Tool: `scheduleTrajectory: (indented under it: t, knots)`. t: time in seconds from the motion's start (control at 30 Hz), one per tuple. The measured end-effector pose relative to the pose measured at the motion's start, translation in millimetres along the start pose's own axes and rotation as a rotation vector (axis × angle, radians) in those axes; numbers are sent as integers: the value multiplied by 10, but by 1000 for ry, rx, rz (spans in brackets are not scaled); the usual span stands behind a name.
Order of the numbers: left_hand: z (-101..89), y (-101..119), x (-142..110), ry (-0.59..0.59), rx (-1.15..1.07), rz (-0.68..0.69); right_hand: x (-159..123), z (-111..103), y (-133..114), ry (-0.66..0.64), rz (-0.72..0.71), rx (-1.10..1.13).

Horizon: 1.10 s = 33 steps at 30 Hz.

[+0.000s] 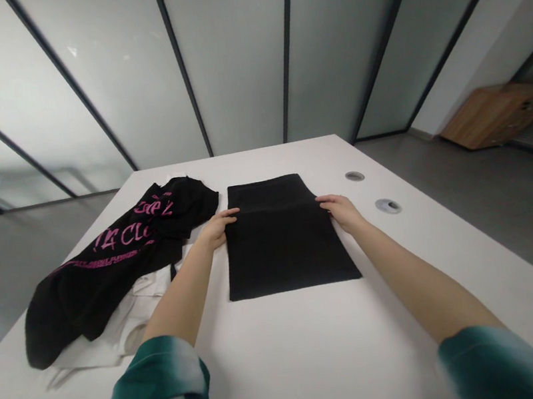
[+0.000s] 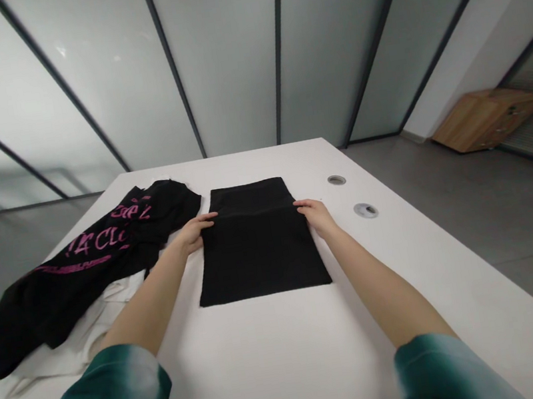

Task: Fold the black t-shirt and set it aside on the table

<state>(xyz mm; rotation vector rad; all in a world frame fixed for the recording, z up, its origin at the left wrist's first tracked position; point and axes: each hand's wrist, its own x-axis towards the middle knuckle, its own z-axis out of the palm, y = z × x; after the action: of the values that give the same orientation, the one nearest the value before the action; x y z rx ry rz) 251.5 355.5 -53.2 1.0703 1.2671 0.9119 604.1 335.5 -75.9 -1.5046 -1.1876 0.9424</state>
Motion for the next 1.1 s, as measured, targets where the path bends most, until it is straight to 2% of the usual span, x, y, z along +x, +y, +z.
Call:
scheduleTrajectory:
  t: [0.13,0.23,0.4,0.53,0.63,0.7,0.8,0.9,0.97,1.03,1.1]
  knots:
    - [-40,44,26,26,-26,65,-5,-71,-59,29,10,49]
    - [-64,211,101,30,-48,58,45,-113,-218,85,-24,54]
    - [-78,820,353,-15,-22,107,439,-141,-723,221,-101,-5]
    - [-60,1381,472,7,14,340,809,-208,-1181,220,-176,37]
    - [-54,1561,384,39,50,524,830,-285,-1335,192,-298,34]
    - [-71,1460,236,37,90,584,679,-325,-1262,168,-342,10]
    - [-144,972,-82,-16,185,556,275,-361,-885,119,-320,-49]
    - [-254,312,-423,-156,314,381,-155,-387,-360,28,-139,-205]
    - [-306,-35,-582,-190,408,268,-349,-403,-70,-51,-8,-236]
    - [-308,-216,-637,-143,429,249,-427,-408,100,-68,5,-235]
    - [-252,-232,-583,-62,399,211,-394,-392,148,-67,14,-234]
